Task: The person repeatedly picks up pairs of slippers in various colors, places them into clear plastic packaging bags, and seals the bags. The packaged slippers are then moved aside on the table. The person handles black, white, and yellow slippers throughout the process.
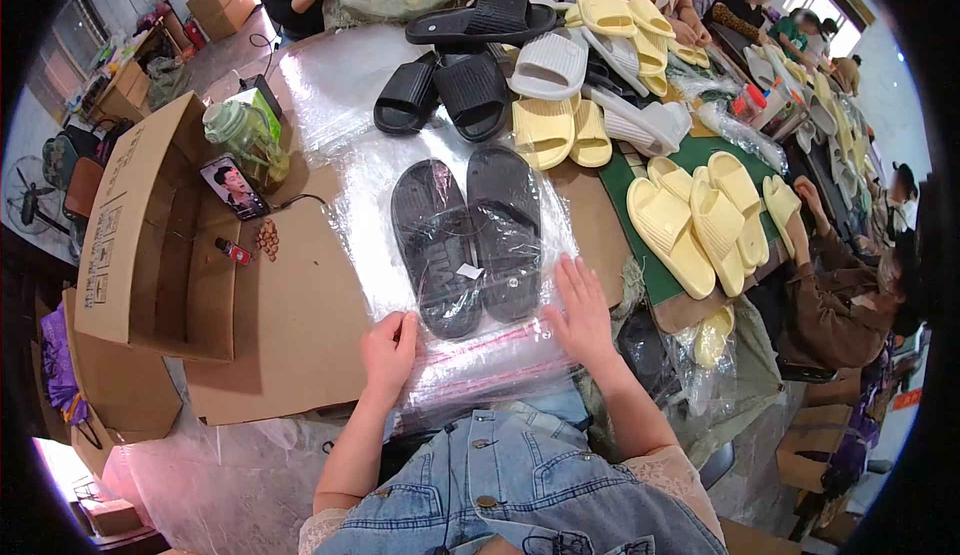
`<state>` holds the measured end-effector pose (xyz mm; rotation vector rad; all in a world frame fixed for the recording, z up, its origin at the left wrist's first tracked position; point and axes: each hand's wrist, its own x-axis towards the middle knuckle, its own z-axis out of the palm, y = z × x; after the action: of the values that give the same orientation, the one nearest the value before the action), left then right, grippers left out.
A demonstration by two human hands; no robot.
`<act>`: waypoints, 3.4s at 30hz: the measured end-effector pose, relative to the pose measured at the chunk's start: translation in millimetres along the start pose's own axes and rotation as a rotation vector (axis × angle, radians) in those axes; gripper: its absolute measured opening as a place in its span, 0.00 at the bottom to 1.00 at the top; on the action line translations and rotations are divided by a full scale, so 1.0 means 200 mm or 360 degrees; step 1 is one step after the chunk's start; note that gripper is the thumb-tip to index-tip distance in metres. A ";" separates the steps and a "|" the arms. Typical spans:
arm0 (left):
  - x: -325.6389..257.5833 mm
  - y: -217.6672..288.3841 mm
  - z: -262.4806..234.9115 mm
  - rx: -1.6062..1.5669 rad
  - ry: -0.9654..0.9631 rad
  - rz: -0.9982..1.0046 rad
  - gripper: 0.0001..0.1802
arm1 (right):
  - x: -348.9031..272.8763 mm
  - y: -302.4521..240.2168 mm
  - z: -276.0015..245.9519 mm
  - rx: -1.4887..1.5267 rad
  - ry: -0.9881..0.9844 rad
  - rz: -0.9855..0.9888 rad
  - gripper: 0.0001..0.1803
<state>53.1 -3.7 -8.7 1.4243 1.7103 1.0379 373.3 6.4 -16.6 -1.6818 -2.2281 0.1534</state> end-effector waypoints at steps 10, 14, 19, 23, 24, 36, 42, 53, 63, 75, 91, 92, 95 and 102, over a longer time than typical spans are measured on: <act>0.01 -0.04 0.02 0.0093 0.0076 0.0093 0.17 | 0.15 -0.62 0.03 0.0542 -0.0128 -0.0733 0.42; 0.01 -0.08 0.02 0.0154 0.0120 0.0253 0.17 | 0.17 -0.61 0.19 0.0341 -0.0222 -0.0705 0.43; 0.01 -0.09 0.02 0.0103 0.0038 0.0105 0.18 | 0.11 -0.34 0.10 0.0193 -0.0059 -0.0303 0.44; 0.00 -0.10 0.04 0.0055 0.0090 0.0103 0.19 | 0.04 -0.12 0.04 0.0200 0.0075 -0.0008 0.44; 0.00 -0.08 0.04 0.0039 0.0080 0.0102 0.19 | 0.04 -0.12 0.03 0.0197 0.0109 0.0046 0.44; 0.00 -0.04 -0.01 0.0050 0.0009 0.0049 0.12 | 0.16 -0.41 0.15 0.0208 0.0119 -0.0270 0.38; -0.05 0.20 0.00 0.0631 0.0160 0.1045 0.28 | 0.17 -0.42 0.13 0.0193 0.0154 -0.0258 0.35; -0.09 0.03 0.19 0.0944 -0.0398 0.0994 0.51 | 0.17 -0.41 0.16 0.0194 0.0134 -0.0249 0.30; -0.12 -0.04 -0.14 0.0993 -0.0407 0.0656 0.48 | 0.16 -0.42 0.15 0.0217 0.0156 -0.0237 0.30; -0.03 0.10 0.28 0.0831 -0.0500 0.1084 0.50 | 0.17 -0.40 0.19 0.0130 0.0154 -0.0232 0.31; 0.03 0.06 -0.05 0.0772 -0.0411 0.0656 0.52 | 0.27 -0.45 0.08 0.0511 0.0351 -0.0088 0.33; 0.05 0.06 -0.04 0.0704 -0.0327 0.0638 0.48 | 0.32 -0.47 0.08 0.0594 0.0404 -0.0012 0.33; 0.11 0.07 0.00 0.0698 -0.0127 0.0653 0.45 | 0.50 -0.49 0.13 0.0407 0.0501 0.0184 0.35; 0.15 -0.06 0.08 0.0703 -0.0152 0.0772 0.46 | 0.76 -0.51 0.20 0.0084 0.0237 0.0432 0.33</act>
<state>55.7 26.5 -26.3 2.2137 1.6244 0.8359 231.1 124.8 7.4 -1.8945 -1.8678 0.1459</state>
